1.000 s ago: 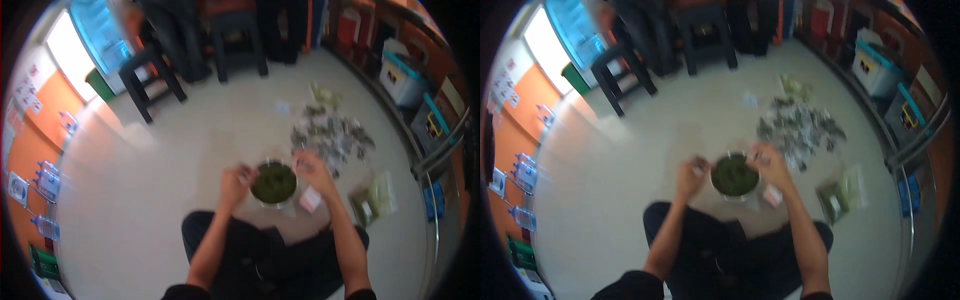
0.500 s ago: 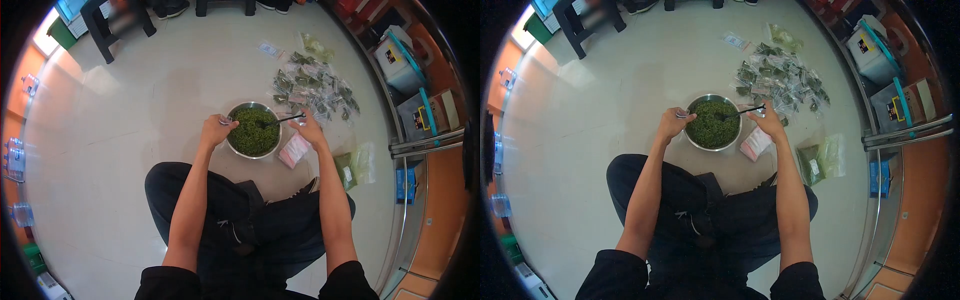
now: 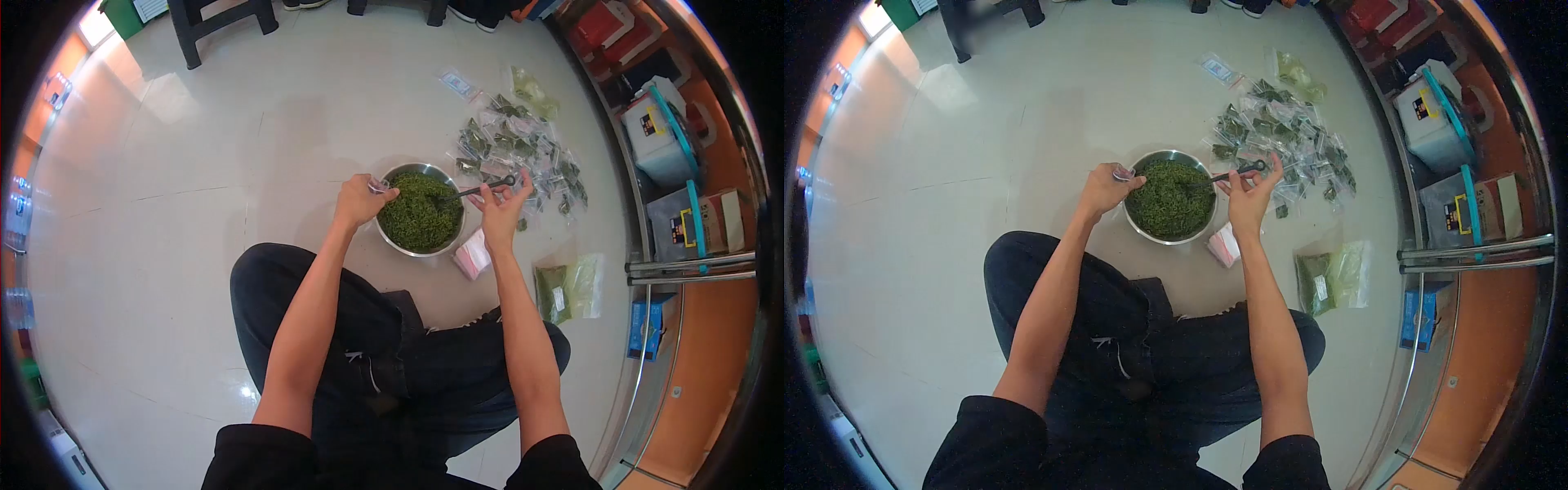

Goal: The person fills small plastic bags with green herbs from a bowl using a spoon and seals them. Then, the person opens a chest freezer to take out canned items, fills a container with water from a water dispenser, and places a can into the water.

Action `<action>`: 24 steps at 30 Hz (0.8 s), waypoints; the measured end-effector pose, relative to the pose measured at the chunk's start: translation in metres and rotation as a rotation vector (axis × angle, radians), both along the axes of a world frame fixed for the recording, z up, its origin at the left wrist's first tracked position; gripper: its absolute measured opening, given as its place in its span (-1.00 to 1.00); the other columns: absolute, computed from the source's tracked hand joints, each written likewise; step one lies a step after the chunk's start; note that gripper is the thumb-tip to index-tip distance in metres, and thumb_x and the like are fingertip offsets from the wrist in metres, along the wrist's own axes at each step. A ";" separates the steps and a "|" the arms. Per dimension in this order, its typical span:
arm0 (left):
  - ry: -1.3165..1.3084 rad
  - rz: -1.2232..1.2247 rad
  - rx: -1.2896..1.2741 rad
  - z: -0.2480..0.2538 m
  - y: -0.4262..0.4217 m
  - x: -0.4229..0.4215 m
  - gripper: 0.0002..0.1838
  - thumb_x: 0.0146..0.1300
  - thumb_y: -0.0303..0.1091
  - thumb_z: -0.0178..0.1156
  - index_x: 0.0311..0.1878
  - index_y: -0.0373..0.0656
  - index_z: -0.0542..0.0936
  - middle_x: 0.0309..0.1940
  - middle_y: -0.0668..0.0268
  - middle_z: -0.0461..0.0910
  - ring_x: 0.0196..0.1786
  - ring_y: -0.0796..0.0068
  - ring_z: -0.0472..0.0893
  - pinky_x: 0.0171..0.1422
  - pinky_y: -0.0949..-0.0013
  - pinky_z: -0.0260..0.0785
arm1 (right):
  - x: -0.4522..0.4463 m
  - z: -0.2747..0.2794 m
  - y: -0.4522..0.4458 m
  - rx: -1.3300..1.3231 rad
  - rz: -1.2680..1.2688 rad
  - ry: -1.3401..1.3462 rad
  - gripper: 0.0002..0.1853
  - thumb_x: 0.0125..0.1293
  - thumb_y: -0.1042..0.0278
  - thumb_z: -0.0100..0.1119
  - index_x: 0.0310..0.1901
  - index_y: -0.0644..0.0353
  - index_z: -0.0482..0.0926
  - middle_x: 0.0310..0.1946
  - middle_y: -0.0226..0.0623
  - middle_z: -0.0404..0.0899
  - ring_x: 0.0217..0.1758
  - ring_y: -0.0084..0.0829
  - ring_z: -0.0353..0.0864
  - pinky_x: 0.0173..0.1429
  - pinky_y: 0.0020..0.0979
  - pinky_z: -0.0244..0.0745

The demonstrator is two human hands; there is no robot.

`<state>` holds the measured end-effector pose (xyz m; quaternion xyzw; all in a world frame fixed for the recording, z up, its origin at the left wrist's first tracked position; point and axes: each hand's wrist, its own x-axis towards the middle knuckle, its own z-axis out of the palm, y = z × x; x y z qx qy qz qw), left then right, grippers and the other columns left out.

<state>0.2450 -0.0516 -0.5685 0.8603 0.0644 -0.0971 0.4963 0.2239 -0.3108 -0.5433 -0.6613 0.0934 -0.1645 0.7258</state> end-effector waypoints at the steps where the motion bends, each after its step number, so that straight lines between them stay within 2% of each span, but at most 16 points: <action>1: 0.001 0.004 0.008 0.000 -0.001 0.000 -0.47 0.09 -0.01 0.52 -0.16 -0.39 0.72 -0.27 -0.01 0.75 -0.19 0.19 0.76 -0.02 0.23 0.57 | 0.001 -0.002 -0.004 0.004 -0.021 0.002 -0.52 0.36 0.74 0.14 0.24 0.26 0.24 -0.12 -0.24 0.41 -0.05 -0.33 0.64 -0.05 -0.22 0.80; 4: 0.035 0.005 0.018 0.003 -0.001 0.000 -0.46 0.09 -0.01 0.52 -0.15 -0.39 0.72 -0.26 -0.02 0.75 -0.17 0.18 0.76 -0.01 0.22 0.57 | 0.008 -0.013 -0.014 -0.041 -0.007 0.069 -0.61 0.40 0.63 0.18 0.21 0.33 0.35 -0.18 -0.26 0.47 -0.08 -0.37 0.65 0.04 -0.19 0.79; 7: 0.006 0.019 0.016 0.001 -0.001 0.000 -0.45 0.08 0.00 0.52 -0.14 -0.39 0.72 -0.26 -0.03 0.75 -0.16 0.17 0.76 -0.01 0.22 0.57 | 0.011 -0.018 -0.020 0.039 -0.011 0.088 -0.77 0.41 0.59 0.19 0.05 0.40 0.46 -0.13 -0.22 0.54 -0.09 -0.33 0.69 0.04 -0.20 0.79; 10: 0.023 0.018 0.009 0.000 -0.002 0.000 -0.44 0.09 0.01 0.52 -0.14 -0.39 0.72 -0.25 -0.03 0.75 -0.15 0.17 0.75 -0.01 0.21 0.56 | 0.011 -0.017 -0.028 0.157 -0.007 0.121 -0.83 0.42 0.58 0.17 -0.02 0.41 0.47 -0.10 -0.18 0.48 -0.08 -0.32 0.67 -0.03 -0.25 0.81; 13: 0.015 0.021 0.034 0.005 -0.002 -0.001 -0.46 0.09 0.01 0.52 -0.15 -0.37 0.72 -0.26 -0.03 0.74 -0.16 0.18 0.75 -0.01 0.21 0.56 | 0.010 -0.019 -0.029 0.233 -0.031 0.157 -0.82 0.43 0.56 0.17 -0.02 0.43 0.45 -0.10 -0.14 0.52 -0.09 -0.30 0.69 -0.03 -0.28 0.80; 16: -0.010 0.020 0.018 0.002 -0.001 -0.001 -0.46 0.09 0.02 0.52 -0.16 -0.35 0.72 -0.27 -0.02 0.74 -0.18 0.19 0.74 -0.02 0.20 0.56 | 0.011 -0.017 -0.025 0.106 -0.023 0.109 -0.83 0.43 0.56 0.16 -0.03 0.42 0.46 -0.11 -0.14 0.54 -0.09 -0.27 0.70 -0.01 -0.27 0.80; 19: -0.008 0.021 0.059 0.003 -0.001 -0.001 -0.49 0.08 0.02 0.52 -0.18 -0.32 0.73 -0.27 -0.03 0.74 -0.16 0.15 0.75 -0.07 0.20 0.56 | 0.008 -0.014 -0.018 0.089 0.009 0.086 -0.85 0.44 0.56 0.15 -0.05 0.41 0.46 -0.16 -0.16 0.56 -0.09 -0.29 0.70 0.00 -0.26 0.80; 24: -0.334 -0.013 0.309 0.011 -0.009 -0.007 -0.62 0.09 -0.11 0.49 -0.23 -0.22 0.67 -0.28 0.11 0.73 -0.17 0.10 0.72 0.08 0.04 0.44 | 0.010 -0.018 -0.036 0.279 -0.053 0.143 -0.89 0.42 0.57 0.17 -0.09 0.37 0.50 -0.16 -0.15 0.59 -0.12 -0.29 0.70 0.05 -0.19 0.78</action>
